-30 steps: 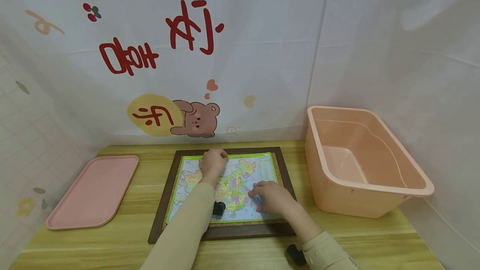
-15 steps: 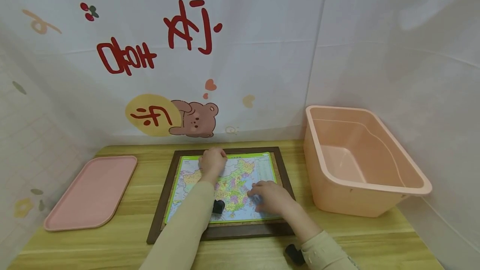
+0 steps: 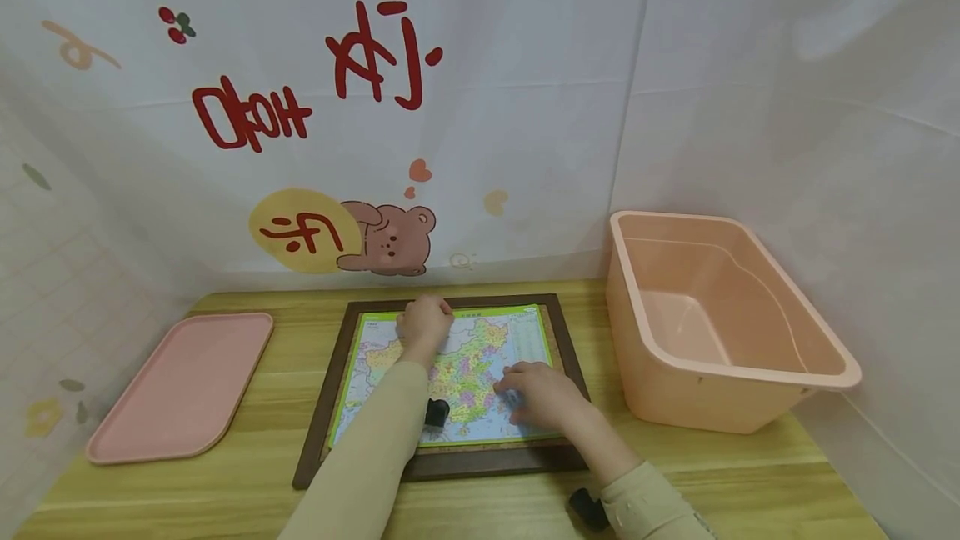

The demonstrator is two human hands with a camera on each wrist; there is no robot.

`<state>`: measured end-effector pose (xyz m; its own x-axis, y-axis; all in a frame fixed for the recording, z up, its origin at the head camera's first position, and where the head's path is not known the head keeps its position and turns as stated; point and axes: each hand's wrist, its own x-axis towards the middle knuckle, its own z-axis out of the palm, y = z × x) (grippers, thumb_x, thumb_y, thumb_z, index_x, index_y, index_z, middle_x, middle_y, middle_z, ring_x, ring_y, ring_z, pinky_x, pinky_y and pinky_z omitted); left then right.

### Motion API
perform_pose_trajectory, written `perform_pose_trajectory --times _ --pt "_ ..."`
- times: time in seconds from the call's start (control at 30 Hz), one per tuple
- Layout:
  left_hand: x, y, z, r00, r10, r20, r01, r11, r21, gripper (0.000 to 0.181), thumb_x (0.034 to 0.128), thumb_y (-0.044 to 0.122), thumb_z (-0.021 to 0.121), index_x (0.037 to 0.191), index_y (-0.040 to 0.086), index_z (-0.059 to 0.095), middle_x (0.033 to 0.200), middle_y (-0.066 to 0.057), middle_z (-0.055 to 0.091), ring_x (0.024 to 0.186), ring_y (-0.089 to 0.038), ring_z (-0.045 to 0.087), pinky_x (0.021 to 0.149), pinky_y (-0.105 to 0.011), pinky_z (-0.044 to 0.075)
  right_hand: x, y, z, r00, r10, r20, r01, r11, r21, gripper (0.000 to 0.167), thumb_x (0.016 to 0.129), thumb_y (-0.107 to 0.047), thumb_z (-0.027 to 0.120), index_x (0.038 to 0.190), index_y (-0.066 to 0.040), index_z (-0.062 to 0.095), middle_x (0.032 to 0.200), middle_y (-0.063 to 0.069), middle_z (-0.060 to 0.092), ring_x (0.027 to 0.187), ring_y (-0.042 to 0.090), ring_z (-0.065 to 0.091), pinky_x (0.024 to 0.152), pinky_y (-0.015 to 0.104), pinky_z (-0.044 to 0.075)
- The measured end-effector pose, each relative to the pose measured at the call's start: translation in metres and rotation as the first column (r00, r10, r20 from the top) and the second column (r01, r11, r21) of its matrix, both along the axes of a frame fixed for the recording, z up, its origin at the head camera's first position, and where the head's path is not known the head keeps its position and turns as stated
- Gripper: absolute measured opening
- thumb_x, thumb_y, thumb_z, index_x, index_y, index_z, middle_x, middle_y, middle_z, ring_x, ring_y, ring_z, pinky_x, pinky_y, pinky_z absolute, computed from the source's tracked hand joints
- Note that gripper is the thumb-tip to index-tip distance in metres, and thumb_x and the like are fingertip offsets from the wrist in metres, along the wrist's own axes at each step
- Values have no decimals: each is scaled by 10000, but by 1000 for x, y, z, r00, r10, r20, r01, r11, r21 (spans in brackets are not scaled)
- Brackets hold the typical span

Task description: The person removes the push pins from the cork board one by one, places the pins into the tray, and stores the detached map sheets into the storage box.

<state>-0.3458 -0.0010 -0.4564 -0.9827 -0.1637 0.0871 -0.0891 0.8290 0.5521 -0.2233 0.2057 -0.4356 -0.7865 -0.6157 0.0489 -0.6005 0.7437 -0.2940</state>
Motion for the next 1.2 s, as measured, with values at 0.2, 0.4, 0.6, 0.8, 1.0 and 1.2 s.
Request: perform_pose_trajectory --times 0.2,0.4,0.6,0.8,1.0,1.2 --pt "-1 0 0 1000 13 3 -13 1000 28 244 932 109 676 700 179 658 859 -19 632 979 -324 545 932 -535 368 0 -1 0 1000 4 1 -4 1000 -2 433 748 -152 862 1156 -100 726 1264 143 633 1118 350 609 884 492 524" --pt "3 0 2 1000 25 -5 -25 998 66 278 932 92 671 666 173 659 816 -9 635 988 -331 550 951 -547 353 1 -1 1 1000 8 0 -8 1000 -9 439 752 -148 859 1165 -92 721 1266 149 631 1123 352 607 883 489 525" --pt "3 -1 2 1000 19 4 -19 994 108 308 939 85 656 642 165 646 784 -5 626 986 -330 542 937 -533 331 1 -1 1 1000 7 -1 -7 1000 -9 441 752 -147 859 1168 -93 722 1265 146 632 1124 354 606 885 491 523" --pt "-2 -1 -2 999 29 20 -31 994 109 307 925 86 668 629 166 641 772 -3 620 979 -330 540 932 -534 324 1 -1 0 1000 -2 8 2 1000 -6 434 755 -150 858 1165 -97 724 1271 142 631 1123 352 606 888 492 521" --pt "-5 0 -5 999 42 35 -45 993 105 294 920 100 676 636 169 639 773 -9 613 961 -327 535 927 -533 323 1 -1 0 1000 -14 15 14 1000 -1 436 752 -150 860 1165 -102 727 1278 138 629 1131 353 603 894 498 518" --pt "-5 0 -2 998 52 38 -55 994 97 292 933 105 657 648 164 638 796 -26 616 975 -335 542 931 -538 340 1 0 0 1000 -10 13 10 1000 -9 437 750 -146 860 1164 -102 727 1277 139 630 1129 351 604 894 495 519"
